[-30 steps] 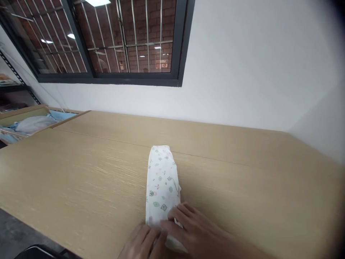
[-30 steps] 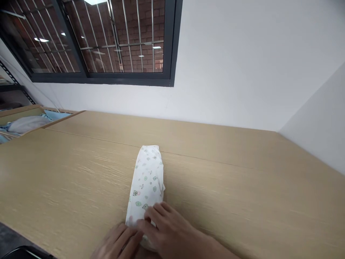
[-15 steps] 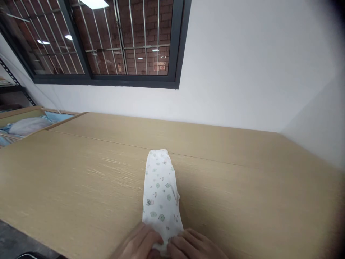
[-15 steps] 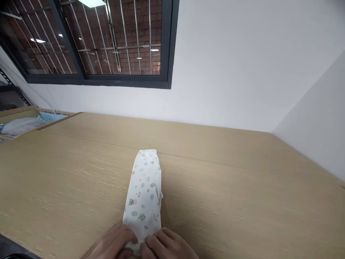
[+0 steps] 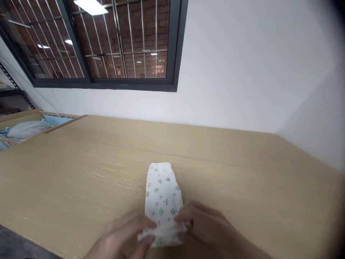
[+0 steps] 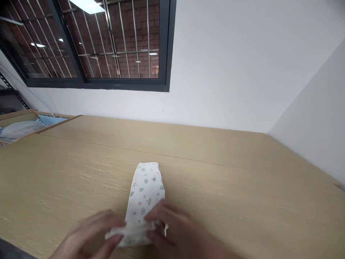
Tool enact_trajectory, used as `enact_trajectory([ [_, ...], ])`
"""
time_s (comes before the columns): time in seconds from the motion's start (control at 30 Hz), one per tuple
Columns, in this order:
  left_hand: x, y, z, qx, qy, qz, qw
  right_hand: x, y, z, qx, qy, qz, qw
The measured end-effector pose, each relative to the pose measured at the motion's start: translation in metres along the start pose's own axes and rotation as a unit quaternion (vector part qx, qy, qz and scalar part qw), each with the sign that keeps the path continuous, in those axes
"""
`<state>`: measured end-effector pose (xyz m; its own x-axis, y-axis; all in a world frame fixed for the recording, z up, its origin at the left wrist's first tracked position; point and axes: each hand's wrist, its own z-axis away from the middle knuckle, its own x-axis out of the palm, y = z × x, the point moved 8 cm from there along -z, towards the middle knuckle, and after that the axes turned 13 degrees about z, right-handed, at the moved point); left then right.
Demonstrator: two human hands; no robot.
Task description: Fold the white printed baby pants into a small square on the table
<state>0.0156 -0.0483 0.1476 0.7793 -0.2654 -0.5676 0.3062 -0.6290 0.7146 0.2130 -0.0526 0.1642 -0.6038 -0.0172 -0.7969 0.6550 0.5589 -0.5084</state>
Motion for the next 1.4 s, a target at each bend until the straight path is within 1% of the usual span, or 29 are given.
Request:
enact_trajectory([
  [0.07, -0.013, -0.006, -0.027, -0.006, 0.038, 0.000, 0.999, -0.005, 0.023, -0.021, 0.056, 0.018, -0.029, 0.998],
  [0.1, -0.016, -0.014, -0.041, -0.014, 0.047, 0.005, 0.999, -0.005, 0.036, -0.032, 0.084, 0.018, -0.045, 0.995],
  [0.2, -0.013, -0.050, -0.084, -0.052, 0.040, 0.010, 0.998, 0.002, 0.074, -0.064, 0.133, 0.010, -0.095, 0.986],
  [0.3, -0.005, -0.089, -0.119, -0.074, 0.046, -0.030, 0.996, 0.012, 0.109, -0.091, 0.160, 0.029, -0.094, 0.982],
  [0.4, 0.008, -0.125, -0.141, -0.092, 0.043, -0.066, 0.993, 0.029, 0.140, -0.109, 0.183, 0.040, -0.074, 0.979],
  [0.47, 0.016, -0.143, -0.148, -0.103, 0.041, -0.084, 0.990, 0.042, 0.156, -0.116, 0.197, 0.031, -0.065, 0.978],
  [0.53, 0.020, -0.150, -0.151, -0.109, 0.039, -0.104, 0.988, 0.053, 0.167, -0.119, 0.207, 0.017, -0.060, 0.976],
  [0.57, 0.021, -0.148, -0.151, -0.107, 0.040, -0.114, 0.987, 0.055, 0.170, -0.120, 0.207, 0.016, -0.051, 0.977],
  [0.63, 0.021, -0.134, -0.145, -0.097, 0.047, -0.135, 0.985, 0.051, 0.170, -0.120, 0.197, 0.038, -0.017, 0.979],
  [0.7, 0.026, -0.109, -0.128, -0.075, 0.048, -0.152, 0.984, 0.040, 0.160, -0.118, 0.167, 0.074, 0.035, 0.983],
  [0.77, 0.039, -0.080, -0.099, -0.036, 0.040, -0.177, 0.983, 0.032, 0.137, -0.114, 0.116, 0.085, 0.085, 0.986],
  [0.8, 0.050, -0.065, -0.080, 0.004, 0.033, -0.211, 0.977, 0.030, 0.122, -0.110, 0.081, 0.075, 0.104, 0.988],
  [0.87, 0.072, -0.047, -0.039, 0.069, 0.049, -0.294, 0.952, 0.034, 0.086, -0.101, 0.000, 0.027, 0.123, 0.992],
  [0.9, 0.084, -0.042, -0.019, 0.106, 0.061, -0.339, 0.933, 0.039, 0.066, -0.095, -0.043, -0.007, 0.121, 0.992],
  [0.93, 0.092, -0.043, -0.001, 0.121, 0.096, -0.373, 0.915, 0.046, 0.048, -0.087, -0.083, -0.045, 0.110, 0.989],
  [0.97, 0.101, -0.045, 0.013, 0.142, 0.114, -0.387, 0.904, 0.054, 0.030, -0.079, -0.121, -0.086, 0.095, 0.984],
  [1.03, 0.113, -0.054, 0.032, 0.149, 0.140, -0.381, 0.901, 0.071, 0.002, -0.064, -0.185, -0.153, 0.055, 0.969],
  [1.1, 0.120, -0.065, 0.039, 0.126, 0.148, -0.362, 0.912, 0.085, -0.014, -0.052, -0.234, -0.185, 0.019, 0.954],
  [1.17, 0.122, -0.071, 0.041, 0.097, 0.156, -0.354, 0.917, 0.095, -0.018, -0.046, -0.261, -0.191, -0.001, 0.946],
  [1.27, 0.125, -0.072, 0.041, 0.095, 0.186, -0.349, 0.914, 0.108, -0.004, -0.046, -0.261, -0.195, 0.007, 0.946],
  [1.4, 0.121, -0.070, 0.044, 0.116, 0.289, -0.340, 0.888, 0.110, 0.022, -0.056, -0.240, -0.171, 0.056, 0.954],
])
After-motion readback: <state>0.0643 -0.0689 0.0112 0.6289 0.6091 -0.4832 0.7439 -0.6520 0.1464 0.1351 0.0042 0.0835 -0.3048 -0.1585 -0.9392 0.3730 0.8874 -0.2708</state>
